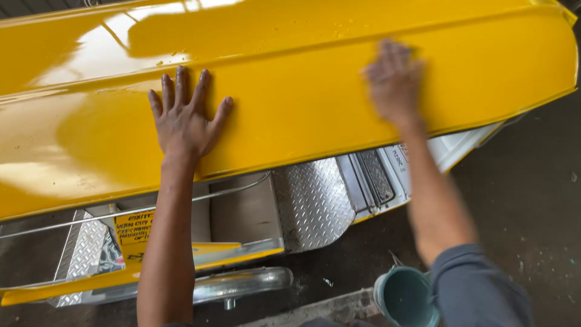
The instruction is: Sand the yellow roof surface of a vehicle using a sanding block.
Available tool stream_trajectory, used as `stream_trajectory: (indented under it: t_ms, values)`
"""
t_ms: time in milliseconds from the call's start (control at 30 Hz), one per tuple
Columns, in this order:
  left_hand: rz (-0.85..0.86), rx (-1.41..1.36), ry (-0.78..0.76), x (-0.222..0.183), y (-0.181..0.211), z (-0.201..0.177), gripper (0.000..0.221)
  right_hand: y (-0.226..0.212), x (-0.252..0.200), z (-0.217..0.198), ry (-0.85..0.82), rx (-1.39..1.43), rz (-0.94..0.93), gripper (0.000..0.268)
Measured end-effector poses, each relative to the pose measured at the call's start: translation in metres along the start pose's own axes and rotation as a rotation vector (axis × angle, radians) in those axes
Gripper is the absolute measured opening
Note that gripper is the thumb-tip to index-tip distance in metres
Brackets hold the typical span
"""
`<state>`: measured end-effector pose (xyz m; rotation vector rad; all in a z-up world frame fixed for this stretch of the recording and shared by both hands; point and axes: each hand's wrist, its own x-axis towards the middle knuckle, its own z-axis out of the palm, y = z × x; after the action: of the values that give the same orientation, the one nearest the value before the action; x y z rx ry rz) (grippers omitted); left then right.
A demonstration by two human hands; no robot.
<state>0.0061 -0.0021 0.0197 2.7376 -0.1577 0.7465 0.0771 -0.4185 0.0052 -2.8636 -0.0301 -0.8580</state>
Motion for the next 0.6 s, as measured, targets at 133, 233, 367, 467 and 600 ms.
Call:
stream_trajectory:
  t_ms: [133,233,367,467,600]
  values:
    - [-0.002,-0.018,-0.010,-0.001,-0.003,0.002,0.079,-0.140,-0.023,0.009,-0.060,0.106,-0.335,0.068]
    - [0.009,-0.032,-0.023,-0.003,-0.001,-0.001,0.080,-0.092,-0.018,-0.016,-0.152,0.150,-0.287,0.071]
    - [-0.006,-0.004,0.017,0.004,0.002,0.003,0.079,0.088,0.022,-0.044,-0.089,0.071,-0.033,0.068]
    - [0.014,0.004,0.027,0.005,0.002,0.005,0.079,0.095,0.028,0.011,0.117,0.080,-0.042,0.069]
    - [0.006,-0.026,0.036,-0.002,0.004,-0.007,0.078,-0.089,-0.009,-0.017,-0.178,0.014,-0.252,0.069]
